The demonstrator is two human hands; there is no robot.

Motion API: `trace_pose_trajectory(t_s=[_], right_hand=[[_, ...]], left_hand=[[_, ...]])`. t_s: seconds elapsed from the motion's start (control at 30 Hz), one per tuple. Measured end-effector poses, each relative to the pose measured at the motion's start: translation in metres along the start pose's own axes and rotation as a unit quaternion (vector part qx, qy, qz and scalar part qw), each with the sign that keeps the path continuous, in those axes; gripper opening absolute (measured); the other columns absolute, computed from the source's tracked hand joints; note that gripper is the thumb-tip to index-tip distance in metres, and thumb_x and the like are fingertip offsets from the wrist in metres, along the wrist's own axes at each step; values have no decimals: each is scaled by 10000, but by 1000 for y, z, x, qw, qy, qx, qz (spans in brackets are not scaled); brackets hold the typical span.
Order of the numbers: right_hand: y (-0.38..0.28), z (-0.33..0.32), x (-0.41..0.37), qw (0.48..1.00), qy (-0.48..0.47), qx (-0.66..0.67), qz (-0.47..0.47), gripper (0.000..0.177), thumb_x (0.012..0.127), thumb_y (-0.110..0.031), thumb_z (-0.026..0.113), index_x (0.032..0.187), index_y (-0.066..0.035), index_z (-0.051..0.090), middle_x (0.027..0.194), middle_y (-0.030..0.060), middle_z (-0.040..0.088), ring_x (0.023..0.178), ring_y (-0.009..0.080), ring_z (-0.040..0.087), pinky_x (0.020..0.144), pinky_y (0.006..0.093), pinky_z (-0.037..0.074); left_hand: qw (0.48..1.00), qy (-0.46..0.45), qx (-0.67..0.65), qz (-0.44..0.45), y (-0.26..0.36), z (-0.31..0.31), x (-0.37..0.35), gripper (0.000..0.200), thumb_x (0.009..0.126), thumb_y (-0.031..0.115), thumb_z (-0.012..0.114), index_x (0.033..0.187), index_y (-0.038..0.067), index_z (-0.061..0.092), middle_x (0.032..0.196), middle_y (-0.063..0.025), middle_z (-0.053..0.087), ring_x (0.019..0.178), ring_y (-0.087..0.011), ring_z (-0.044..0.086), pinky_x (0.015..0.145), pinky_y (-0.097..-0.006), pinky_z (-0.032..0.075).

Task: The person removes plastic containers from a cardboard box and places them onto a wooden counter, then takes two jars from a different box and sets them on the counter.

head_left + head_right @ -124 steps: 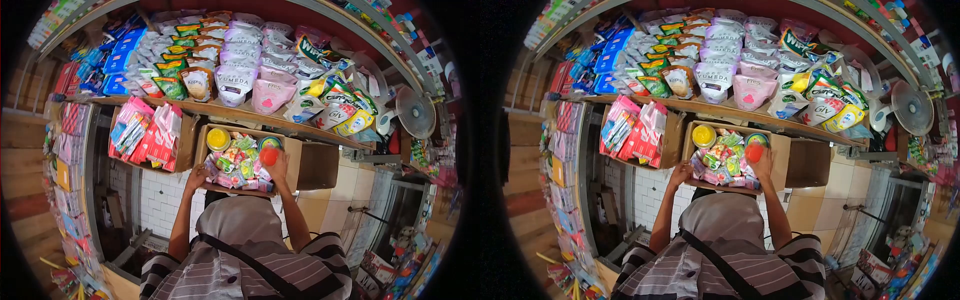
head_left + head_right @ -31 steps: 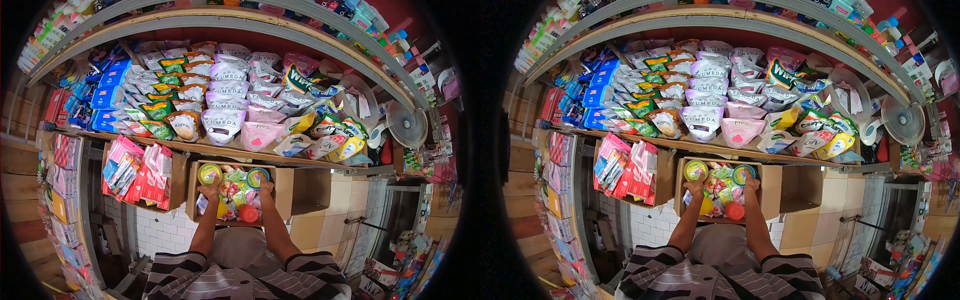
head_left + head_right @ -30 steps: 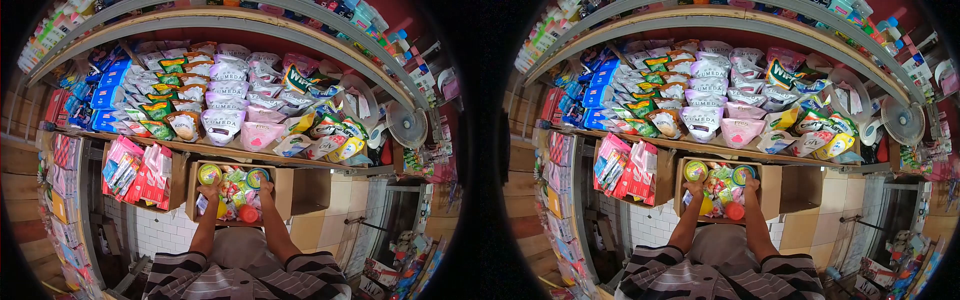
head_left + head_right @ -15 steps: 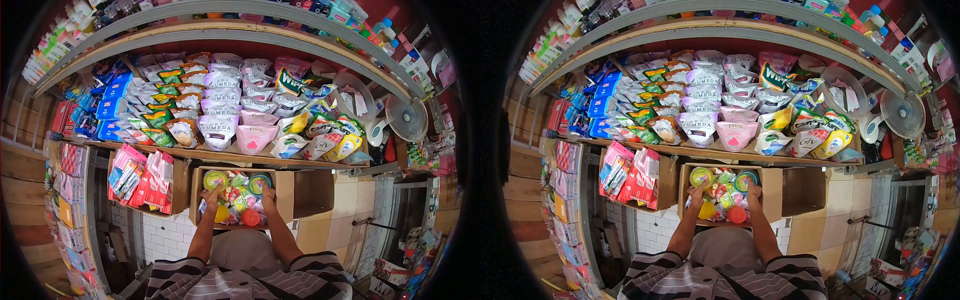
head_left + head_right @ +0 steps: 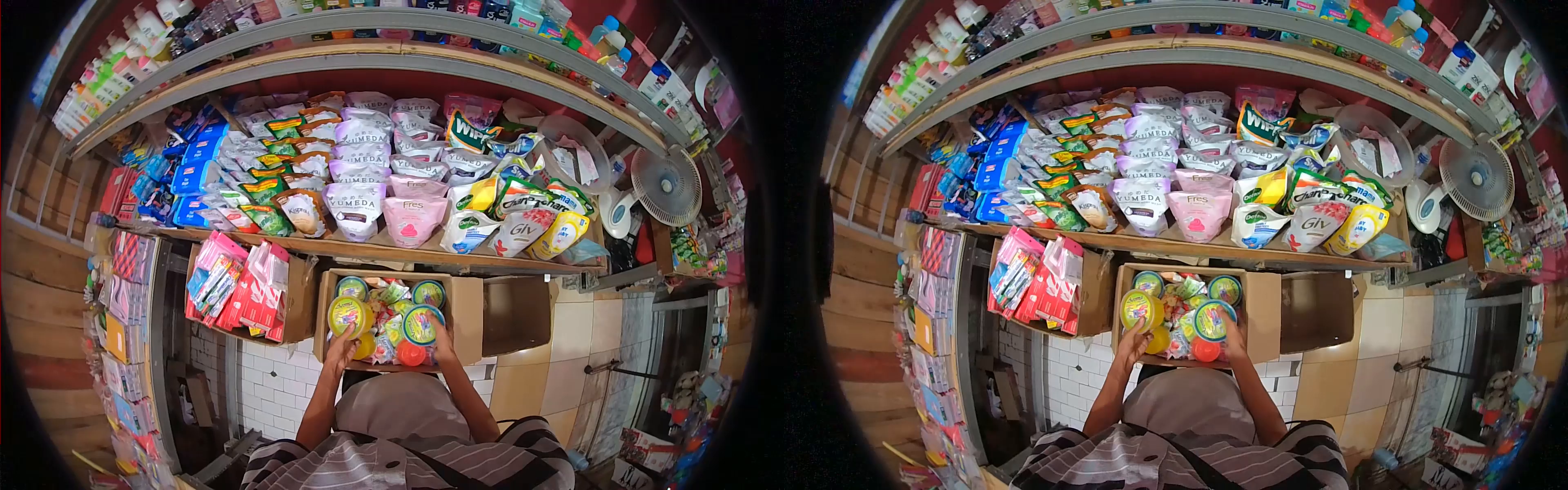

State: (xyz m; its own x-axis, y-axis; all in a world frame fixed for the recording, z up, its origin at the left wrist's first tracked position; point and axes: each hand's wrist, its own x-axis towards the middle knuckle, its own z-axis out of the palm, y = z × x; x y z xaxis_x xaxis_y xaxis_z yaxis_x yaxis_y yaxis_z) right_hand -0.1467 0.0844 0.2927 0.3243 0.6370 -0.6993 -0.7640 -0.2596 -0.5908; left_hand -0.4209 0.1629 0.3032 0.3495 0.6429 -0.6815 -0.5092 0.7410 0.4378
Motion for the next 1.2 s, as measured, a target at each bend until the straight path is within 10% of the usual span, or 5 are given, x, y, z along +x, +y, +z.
trace_pose_trajectory(t_s=[0.3, 0.77, 1.2], right_hand=[[1, 4, -47, 990, -64, -123, -36, 439, 889, -203, 687, 1258, -4, 556, 1165, 91, 636, 1074, 184, 625, 925, 328, 512], [2, 80, -112, 960, -136, -242, 36, 409, 844, -240, 747, 1168, -32, 610, 1117, 72, 645, 1030, 170, 617, 906, 317, 491], [135, 142, -164, 877, -307, -334, 156, 345, 888, -223, 697, 1143, -4, 621, 1029, 79, 682, 911, 161, 662, 813, 293, 536]], left_hand=[[994, 37, -65, 83, -12, 20, -80, 444, 851, 85, 725, 1242, 54, 516, 1174, -115, 611, 1112, -281, 607, 913, -463, 565], [975, 109, -66, 183, -15, -25, -188, 557, 793, -7, 754, 1275, 57, 483, 1148, -118, 631, 1025, -229, 651, 854, -363, 572], [911, 215, -138, 324, -58, -103, -326, 709, 730, -59, 783, 1337, 63, 438, 1199, -112, 603, 1103, -236, 621, 924, -379, 554]])
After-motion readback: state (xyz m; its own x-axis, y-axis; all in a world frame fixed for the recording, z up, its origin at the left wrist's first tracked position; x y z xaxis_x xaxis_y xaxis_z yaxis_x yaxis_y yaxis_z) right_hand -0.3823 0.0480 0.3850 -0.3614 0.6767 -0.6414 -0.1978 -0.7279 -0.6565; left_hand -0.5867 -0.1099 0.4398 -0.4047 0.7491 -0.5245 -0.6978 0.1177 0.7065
